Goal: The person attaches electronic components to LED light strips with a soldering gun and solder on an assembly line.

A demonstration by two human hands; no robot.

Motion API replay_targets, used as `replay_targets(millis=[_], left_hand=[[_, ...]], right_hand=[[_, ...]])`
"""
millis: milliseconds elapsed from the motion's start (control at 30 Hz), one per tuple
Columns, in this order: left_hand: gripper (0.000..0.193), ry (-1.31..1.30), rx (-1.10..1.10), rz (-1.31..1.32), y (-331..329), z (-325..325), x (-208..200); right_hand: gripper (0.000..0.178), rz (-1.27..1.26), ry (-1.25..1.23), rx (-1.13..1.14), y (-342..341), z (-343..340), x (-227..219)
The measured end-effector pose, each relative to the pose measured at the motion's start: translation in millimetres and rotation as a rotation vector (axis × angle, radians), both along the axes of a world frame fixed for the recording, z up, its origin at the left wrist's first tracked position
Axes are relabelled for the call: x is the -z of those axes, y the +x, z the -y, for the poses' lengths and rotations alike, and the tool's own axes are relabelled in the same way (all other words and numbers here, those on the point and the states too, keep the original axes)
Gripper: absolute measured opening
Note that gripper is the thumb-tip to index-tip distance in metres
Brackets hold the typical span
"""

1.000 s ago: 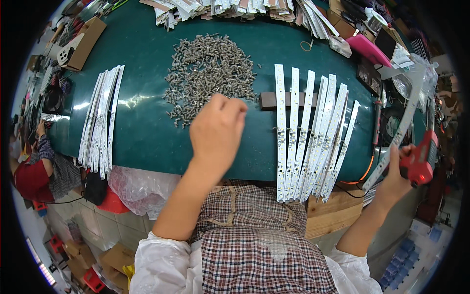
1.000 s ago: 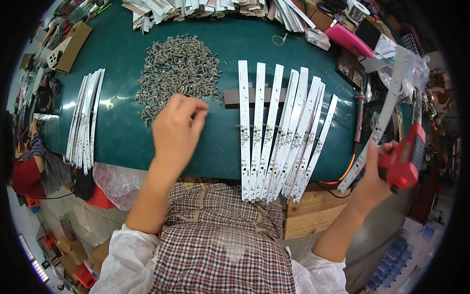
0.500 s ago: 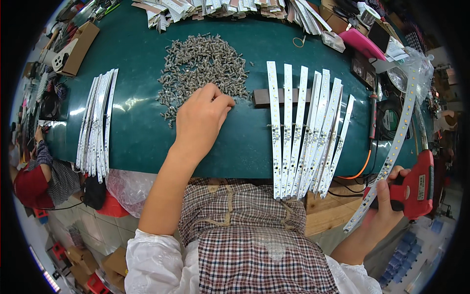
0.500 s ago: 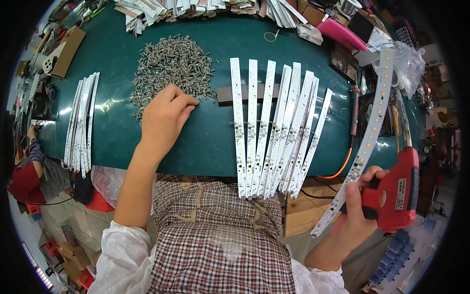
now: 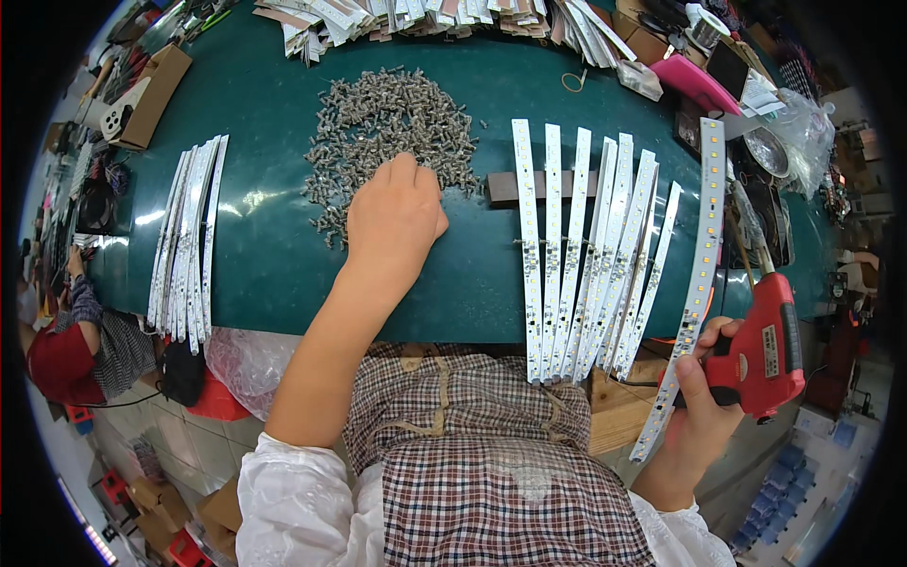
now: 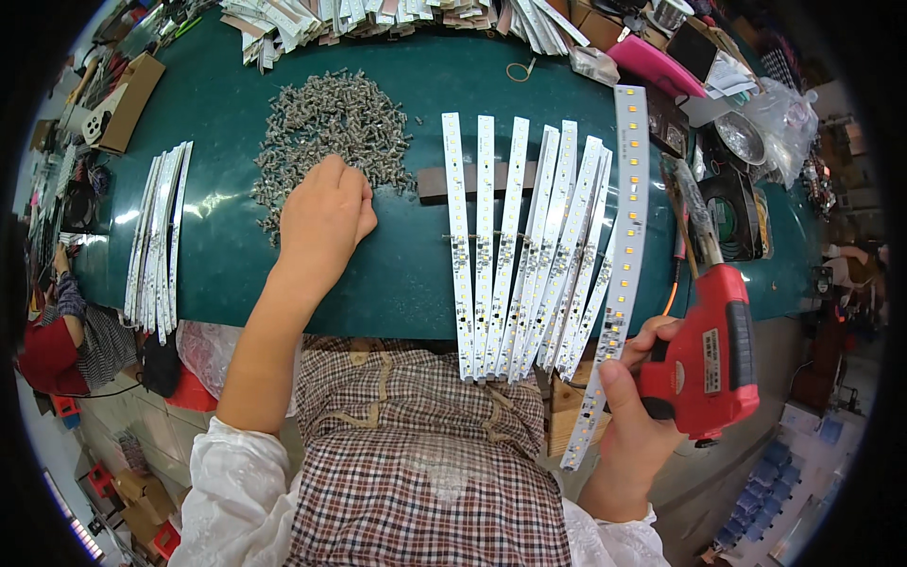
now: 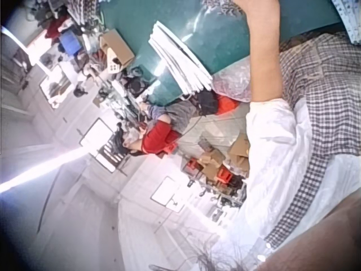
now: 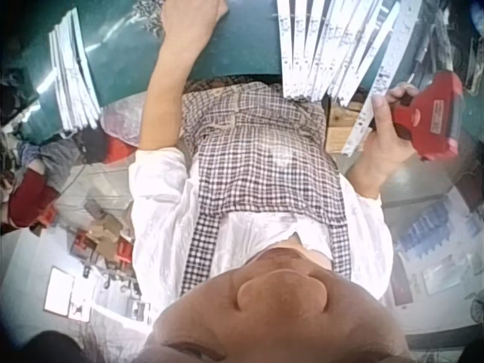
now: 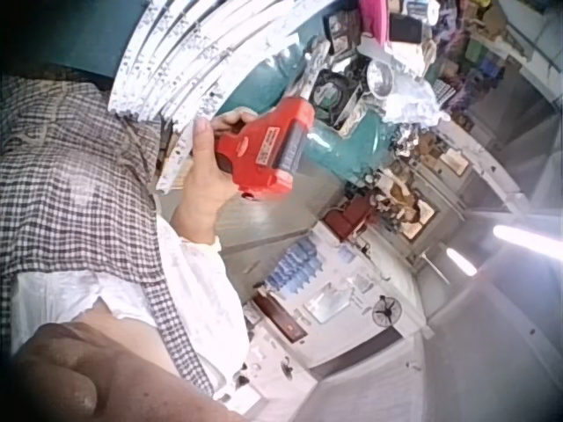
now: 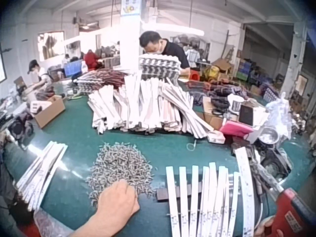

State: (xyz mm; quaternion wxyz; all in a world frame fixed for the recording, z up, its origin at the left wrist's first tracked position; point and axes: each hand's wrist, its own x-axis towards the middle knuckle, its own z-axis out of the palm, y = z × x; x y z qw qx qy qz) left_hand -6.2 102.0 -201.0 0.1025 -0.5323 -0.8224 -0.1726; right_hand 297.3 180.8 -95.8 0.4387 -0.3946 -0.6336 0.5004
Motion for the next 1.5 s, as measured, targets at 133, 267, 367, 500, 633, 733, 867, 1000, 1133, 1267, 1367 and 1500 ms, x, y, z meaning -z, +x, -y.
replay_targets(millis=[133, 267, 367, 500, 633, 733, 867, 1000, 1133, 1267, 1367, 1500], left_hand=[[0.011, 0.139, -0.031, 0.130, 6.7, -1.0, -16.6], [0.009, 0.291, -0.020, 0.925, 32.6, 2.6, -44.6], [0.013, 0.409, 0.152, 1.659, 59.9, 7.2, -44.1], [0.014, 0.393, 0.124, 1.930, 85.4, 10.8, -46.5], [0.015, 0.409, 0.133, 2.021, 92.5, 12.4, -44.0], [0.016, 0.409, 0.127, 2.050, 92.3, 11.8, -44.4], [0.020, 0.421, 0.127, 2.074, 93.7, 11.4, -42.6], [0.023, 0.440, 0.133, 2.094, 95.3, 11.8, -42.7], [0.022, 0.464, 0.155, 2.116, 94.6, 11.4, -41.7], [0.021, 0.473, 0.182, 2.111, 95.7, 11.7, -41.0], [0.021, 0.484, 0.192, 2.129, 96.9, 11.3, -39.9], [0.022, 0.502, 0.193, 2.157, 97.4, 11.4, -39.8]], right_hand=[[0.053, 0.024, -0.062, 0.004, -7.5, 7.5, -1.2], [0.054, 0.089, -0.122, -0.029, -20.4, 11.3, 1.8], [0.056, 0.085, -0.244, -0.085, -33.2, 15.3, 2.1], [0.053, 0.134, -0.289, -0.160, -44.9, 19.8, 11.8], [0.054, 0.133, -0.339, -0.198, -45.7, 21.4, 20.6], [0.054, 0.110, -0.359, -0.172, -45.5, 22.8, 24.3], [0.053, 0.070, -0.391, -0.194, -45.3, 23.6, 26.5], [0.054, 0.079, -0.408, -0.200, -44.0, 24.0, 25.4], [0.054, 0.060, -0.410, -0.200, -45.2, 24.6, 27.6], [0.043, 0.013, -0.394, -0.264, -44.9, 24.5, 27.2], [0.045, 0.017, -0.398, -0.277, -44.1, 23.8, 27.4], [0.046, 0.022, -0.389, -0.289, -44.4, 23.3, 27.5]])
